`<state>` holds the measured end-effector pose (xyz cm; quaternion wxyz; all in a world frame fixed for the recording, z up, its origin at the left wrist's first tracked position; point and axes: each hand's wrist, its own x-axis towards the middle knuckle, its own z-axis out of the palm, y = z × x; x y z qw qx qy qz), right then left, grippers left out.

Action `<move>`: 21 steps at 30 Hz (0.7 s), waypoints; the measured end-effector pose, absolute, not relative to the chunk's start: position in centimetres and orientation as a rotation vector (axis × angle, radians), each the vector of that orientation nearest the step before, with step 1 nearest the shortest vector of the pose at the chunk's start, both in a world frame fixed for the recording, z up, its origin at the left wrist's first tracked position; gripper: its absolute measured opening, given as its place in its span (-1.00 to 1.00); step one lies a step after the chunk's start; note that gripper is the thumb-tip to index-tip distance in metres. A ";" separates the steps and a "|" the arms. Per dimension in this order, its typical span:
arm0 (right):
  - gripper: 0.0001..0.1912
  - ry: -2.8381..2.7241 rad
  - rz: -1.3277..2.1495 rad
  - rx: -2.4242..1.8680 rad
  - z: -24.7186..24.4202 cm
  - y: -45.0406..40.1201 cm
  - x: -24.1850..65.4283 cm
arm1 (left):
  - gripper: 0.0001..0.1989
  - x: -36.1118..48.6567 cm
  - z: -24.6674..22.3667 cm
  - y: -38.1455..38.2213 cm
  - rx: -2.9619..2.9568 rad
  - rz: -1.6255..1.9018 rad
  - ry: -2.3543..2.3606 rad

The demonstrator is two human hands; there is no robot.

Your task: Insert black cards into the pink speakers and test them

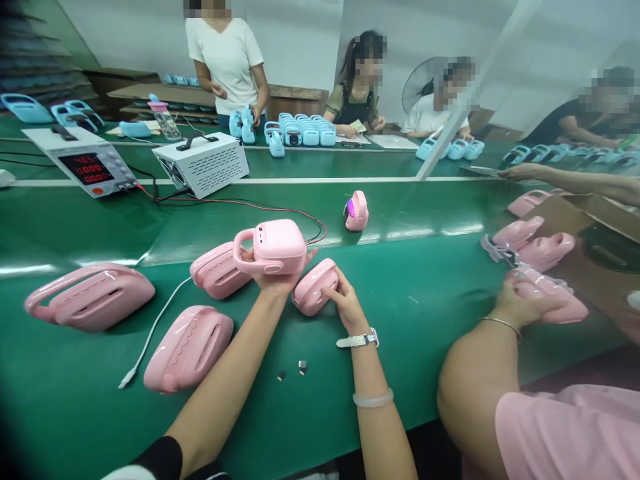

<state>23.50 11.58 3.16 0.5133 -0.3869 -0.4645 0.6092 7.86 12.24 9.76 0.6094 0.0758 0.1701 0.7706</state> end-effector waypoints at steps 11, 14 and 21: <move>-0.34 -1.012 1.639 -0.825 3.3 11.5 24.4 | -0.59 7.9 8.4 12.1 0.043 1.737 0.354; -0.33 -1.001 1.636 -0.827 3.4 11.4 24.2 | -0.68 8.2 8.9 12.0 0.006 1.774 0.399; -0.32 -1.009 1.621 -0.841 3.4 11.3 24.3 | -0.63 8.3 9.0 11.9 0.061 1.802 0.453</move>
